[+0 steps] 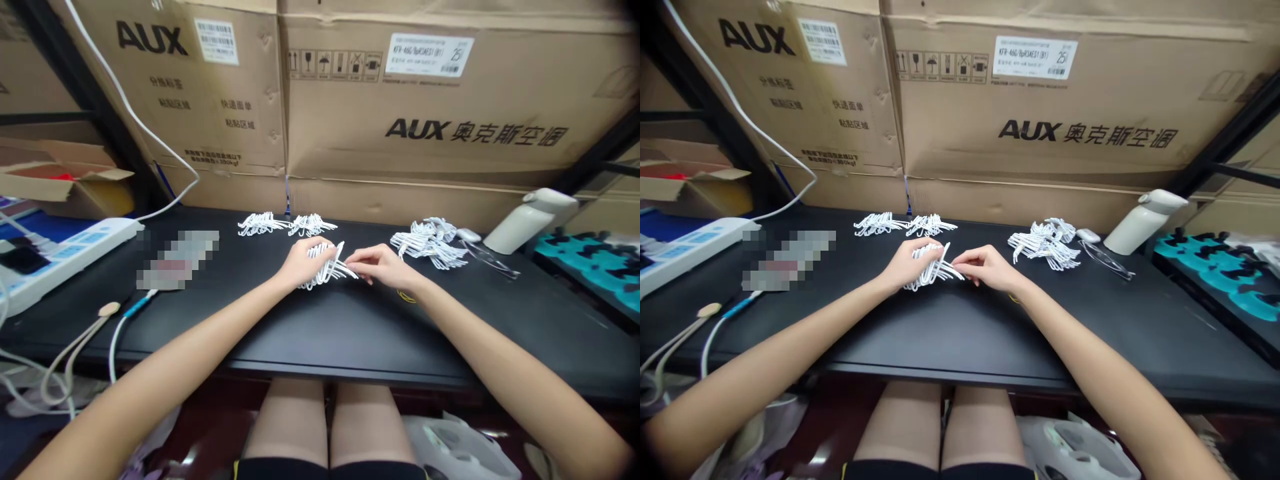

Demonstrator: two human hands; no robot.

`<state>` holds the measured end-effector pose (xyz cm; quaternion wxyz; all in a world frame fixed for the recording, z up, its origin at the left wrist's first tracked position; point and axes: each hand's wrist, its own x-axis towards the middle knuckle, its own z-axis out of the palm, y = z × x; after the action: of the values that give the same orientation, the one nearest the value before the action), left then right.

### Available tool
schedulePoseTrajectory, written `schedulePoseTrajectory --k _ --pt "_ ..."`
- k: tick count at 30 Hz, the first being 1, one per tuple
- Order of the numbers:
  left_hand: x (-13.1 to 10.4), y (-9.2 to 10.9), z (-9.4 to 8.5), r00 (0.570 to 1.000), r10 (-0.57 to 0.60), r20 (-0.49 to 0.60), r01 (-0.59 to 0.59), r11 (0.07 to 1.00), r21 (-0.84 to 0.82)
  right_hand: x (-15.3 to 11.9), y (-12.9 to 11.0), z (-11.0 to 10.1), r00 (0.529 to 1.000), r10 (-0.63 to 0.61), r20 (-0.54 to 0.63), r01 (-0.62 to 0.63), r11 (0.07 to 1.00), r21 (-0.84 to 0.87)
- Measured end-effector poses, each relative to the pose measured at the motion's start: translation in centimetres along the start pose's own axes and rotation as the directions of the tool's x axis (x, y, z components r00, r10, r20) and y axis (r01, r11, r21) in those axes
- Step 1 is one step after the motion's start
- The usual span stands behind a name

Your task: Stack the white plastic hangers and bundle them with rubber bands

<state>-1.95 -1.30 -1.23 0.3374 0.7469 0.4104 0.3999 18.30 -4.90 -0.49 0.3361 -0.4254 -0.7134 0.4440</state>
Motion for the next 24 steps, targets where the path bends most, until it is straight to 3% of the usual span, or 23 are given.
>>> schedulePoseTrajectory --k 3,6,8,14,19,24 --pt "-0.1 -0.3 0.2 1.000 0.021 -0.001 -0.021 1.000 0.021 -0.1 0.1 0.3 0.985 -0.171 -0.024 0.160 0.958 -0.237" --pt "-0.1 -0.4 0.2 0.999 0.035 -0.009 -0.035 0.999 0.030 -0.1 0.4 0.3 0.925 -0.379 -0.007 0.326 0.805 -0.496" --pt "-0.1 -0.3 0.3 0.999 0.040 0.005 -0.040 0.999 0.021 0.1 0.6 0.1 0.895 -0.447 0.002 0.368 0.735 -0.569" --pt "-0.1 0.1 0.2 0.998 0.055 0.028 -0.055 0.998 0.005 0.1 0.6 -0.6 0.880 -0.475 0.018 0.400 0.721 -0.566" --pt "0.0 0.2 0.0 0.995 0.099 -0.018 -0.098 0.995 0.035 0.2 0.9 -1.0 0.857 -0.514 0.041 0.424 0.658 -0.622" --pt "0.0 -0.2 0.1 0.998 0.051 -0.032 -0.050 0.998 0.040 0.3 1.1 -0.4 0.863 -0.504 0.028 0.426 0.697 -0.577"
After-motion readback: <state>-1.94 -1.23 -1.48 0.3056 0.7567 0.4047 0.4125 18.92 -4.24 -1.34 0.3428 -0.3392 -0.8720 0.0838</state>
